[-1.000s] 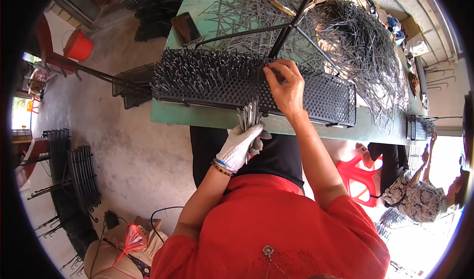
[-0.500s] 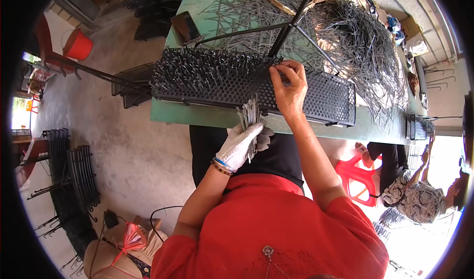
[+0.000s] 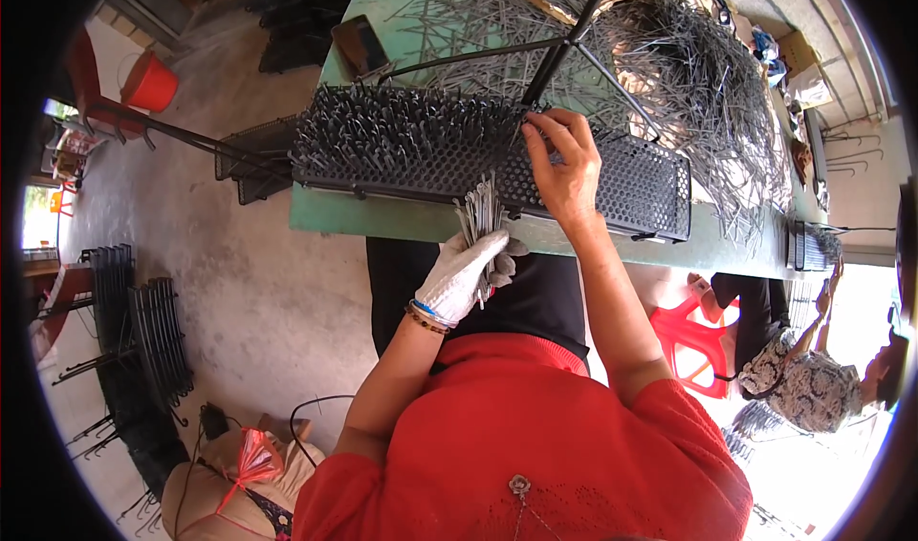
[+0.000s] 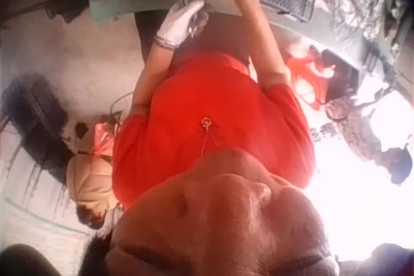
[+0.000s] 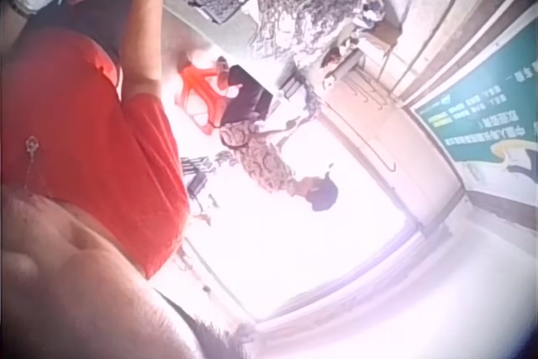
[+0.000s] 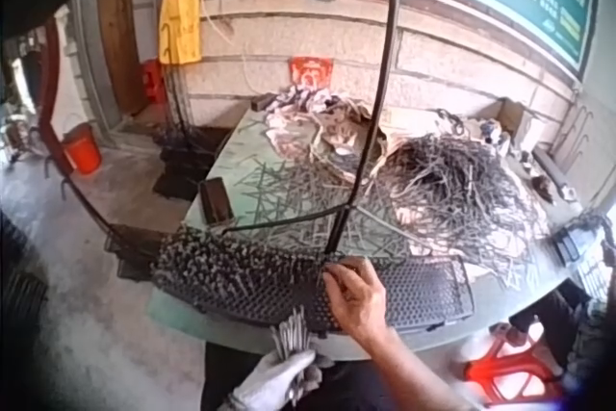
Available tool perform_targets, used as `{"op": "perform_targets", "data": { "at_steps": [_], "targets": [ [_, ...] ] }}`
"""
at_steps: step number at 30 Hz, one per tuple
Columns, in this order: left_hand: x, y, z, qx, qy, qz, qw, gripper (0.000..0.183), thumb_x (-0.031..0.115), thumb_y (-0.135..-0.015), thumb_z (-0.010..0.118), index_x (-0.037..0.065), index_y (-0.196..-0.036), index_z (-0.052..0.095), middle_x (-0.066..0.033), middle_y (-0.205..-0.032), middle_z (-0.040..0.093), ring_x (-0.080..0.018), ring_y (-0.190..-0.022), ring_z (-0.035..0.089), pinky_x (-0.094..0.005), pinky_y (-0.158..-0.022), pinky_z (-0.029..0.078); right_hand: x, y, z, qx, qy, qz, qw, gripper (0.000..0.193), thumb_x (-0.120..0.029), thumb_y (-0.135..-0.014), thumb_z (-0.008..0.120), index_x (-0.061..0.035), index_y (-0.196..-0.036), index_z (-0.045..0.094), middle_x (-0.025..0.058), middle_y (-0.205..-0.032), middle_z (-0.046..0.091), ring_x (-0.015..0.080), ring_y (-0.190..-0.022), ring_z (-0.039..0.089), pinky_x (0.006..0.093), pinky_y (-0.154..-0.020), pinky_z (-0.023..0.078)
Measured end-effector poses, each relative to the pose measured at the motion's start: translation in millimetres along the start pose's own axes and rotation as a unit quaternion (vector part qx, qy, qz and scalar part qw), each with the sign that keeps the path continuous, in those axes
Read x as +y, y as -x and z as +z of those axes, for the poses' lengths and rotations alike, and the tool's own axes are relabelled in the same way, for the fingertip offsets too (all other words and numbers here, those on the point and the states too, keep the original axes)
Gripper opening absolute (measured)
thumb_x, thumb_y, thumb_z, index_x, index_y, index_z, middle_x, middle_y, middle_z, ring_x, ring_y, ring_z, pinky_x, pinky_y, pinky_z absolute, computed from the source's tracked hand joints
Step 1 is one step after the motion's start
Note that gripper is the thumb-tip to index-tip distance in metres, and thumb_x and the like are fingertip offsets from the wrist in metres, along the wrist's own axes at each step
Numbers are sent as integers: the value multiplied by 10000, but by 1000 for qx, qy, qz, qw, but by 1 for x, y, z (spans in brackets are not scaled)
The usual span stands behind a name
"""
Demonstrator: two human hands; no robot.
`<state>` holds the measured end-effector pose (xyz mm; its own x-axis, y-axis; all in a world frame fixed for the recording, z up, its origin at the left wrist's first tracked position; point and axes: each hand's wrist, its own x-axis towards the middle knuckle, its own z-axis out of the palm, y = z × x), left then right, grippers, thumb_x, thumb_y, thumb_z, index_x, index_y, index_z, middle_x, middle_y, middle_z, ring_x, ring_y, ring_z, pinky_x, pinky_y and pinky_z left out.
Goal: Manually inserting small metal pins into a perforated metal plate at a workbench.
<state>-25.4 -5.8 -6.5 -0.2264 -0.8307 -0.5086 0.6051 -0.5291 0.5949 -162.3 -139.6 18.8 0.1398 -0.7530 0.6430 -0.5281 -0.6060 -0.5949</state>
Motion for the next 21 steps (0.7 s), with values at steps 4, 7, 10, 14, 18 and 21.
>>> {"op": "perform_targets", "data": {
  "at_steps": [4,7,10,14,18,21],
  "targets": [
    [5,7,3,10,-11,13,1000,198,185,-971,571,29,-1088,604,-109,-937,705,-80,-660,637,-216,-560,540,-27,-1,-16,-71,-69,95,991,149,-108,-855,726,-12,-968,719,80,-920,646,137,-726,614,274,-660,501],
    [9,9,4,-1,34,35,999,214,179,-971,569,25,-1115,603,-103,-928,704,-73,-665,632,-206,-558,529,-35,11,-19,-198,-103,140,964,190,-139,-860,731,7,-981,714,73,-887,655,106,-753,612,250,-666,488],
    [13,11,3,-9,16,27,999,228,168,-970,562,19,-1138,601,-101,-925,704,-71,-665,628,-200,-554,517,-27,25,-9,-244,-200,222,923,193,-141,-871,723,17,-982,710,48,-868,671,80,-758,605,233,-670,487],
    [11,11,-1,-4,2,19,1000,227,152,-968,553,11,-1140,600,-104,-932,703,-67,-657,618,-202,-547,507,-25,23,-6,-225,-255,329,881,196,-124,-856,730,39,-963,706,75,-783,701,68,-697,604,231,-619,484],
    [11,14,-8,-30,12,31,999,225,148,-966,552,11,-1138,599,-107,-932,702,-64,-646,607,-203,-553,508,-38,15,-6,-297,-161,313,888,200,-142,-876,720,21,-991,703,25,-800,685,52,-711,576,216,-631,462],
    [16,16,-8,-35,4,34,999,226,155,-968,554,12,-1136,602,-97,-910,697,-57,-622,581,-199,-532,483,-31,19,3,-270,-244,307,879,226,-170,-881,721,23,-996,700,19,-791,675,57,-711,575,218,-622,461]
  ]
}}
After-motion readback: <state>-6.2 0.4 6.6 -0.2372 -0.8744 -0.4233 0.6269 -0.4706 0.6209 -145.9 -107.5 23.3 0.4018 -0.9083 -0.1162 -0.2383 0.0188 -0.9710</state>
